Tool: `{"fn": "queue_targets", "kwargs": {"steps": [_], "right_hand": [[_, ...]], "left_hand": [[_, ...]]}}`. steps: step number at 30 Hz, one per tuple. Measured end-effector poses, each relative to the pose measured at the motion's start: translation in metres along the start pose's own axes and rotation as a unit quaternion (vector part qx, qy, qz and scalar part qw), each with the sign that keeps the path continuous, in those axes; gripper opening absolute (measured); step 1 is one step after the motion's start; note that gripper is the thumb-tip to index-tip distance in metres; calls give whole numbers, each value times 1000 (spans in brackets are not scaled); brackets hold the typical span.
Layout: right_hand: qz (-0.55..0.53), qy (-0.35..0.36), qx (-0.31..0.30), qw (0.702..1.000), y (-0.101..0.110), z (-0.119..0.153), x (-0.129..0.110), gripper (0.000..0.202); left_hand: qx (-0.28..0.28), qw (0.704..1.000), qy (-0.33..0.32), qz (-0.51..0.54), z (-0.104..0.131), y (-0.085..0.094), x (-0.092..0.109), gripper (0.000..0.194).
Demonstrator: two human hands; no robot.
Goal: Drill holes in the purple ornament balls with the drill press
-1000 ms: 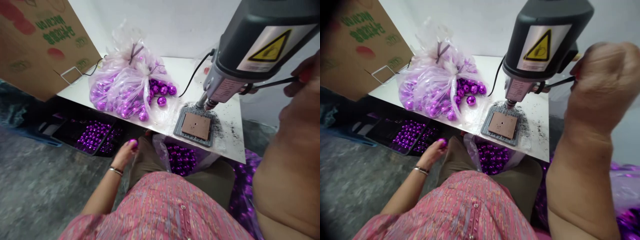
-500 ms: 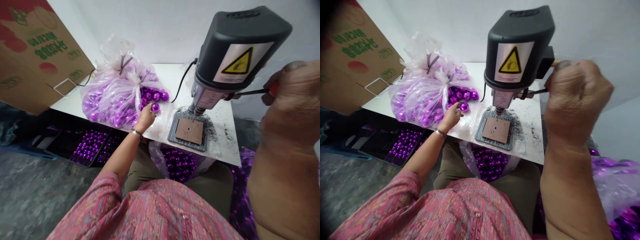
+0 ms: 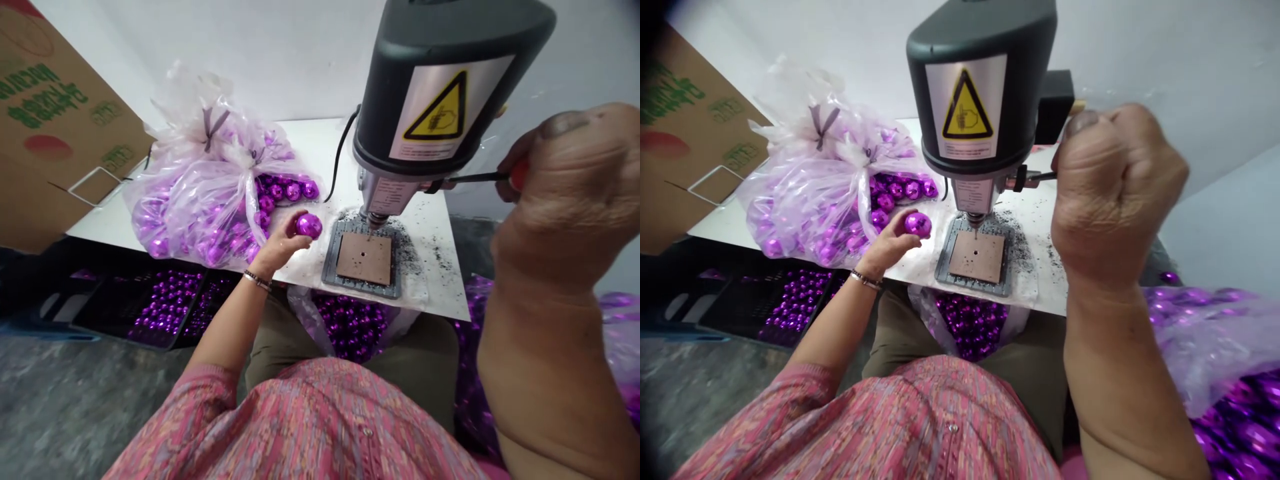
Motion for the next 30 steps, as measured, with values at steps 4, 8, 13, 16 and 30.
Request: {"fn": "queue_targets", "kwargs": {"steps": [4,8,13,16,30], "right_hand": [[-16,11,0,1000,-1,0,0,46],[-18,-24,0,1000,0,1,-6,47],[-20,-113,-3,993,2,1,-16,46],[-25,-125,-11,992,2,2,-15,48],[-8,-114,2,993,-1,9,0,44]], "left_hand": [[-80,996,-25,12,23,-22,-7,88],[-82,993,-79,-24,29,-36,-9,76],[-85,992,-81,38,34,-43,-13,76],[-77,976,0,202,41,-48,-18,68],[6,816,248,522,97,-34,-35,35]]}}
Point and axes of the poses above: each hand's wrist, its own z-axis away from the middle knuckle, its own y-axis out of the back of the hand, x = y × z, the point moved 2 cm from there along -z, towards the middle knuckle, and after that the axes turned 9 degrees about y, right-handed, at the moved point
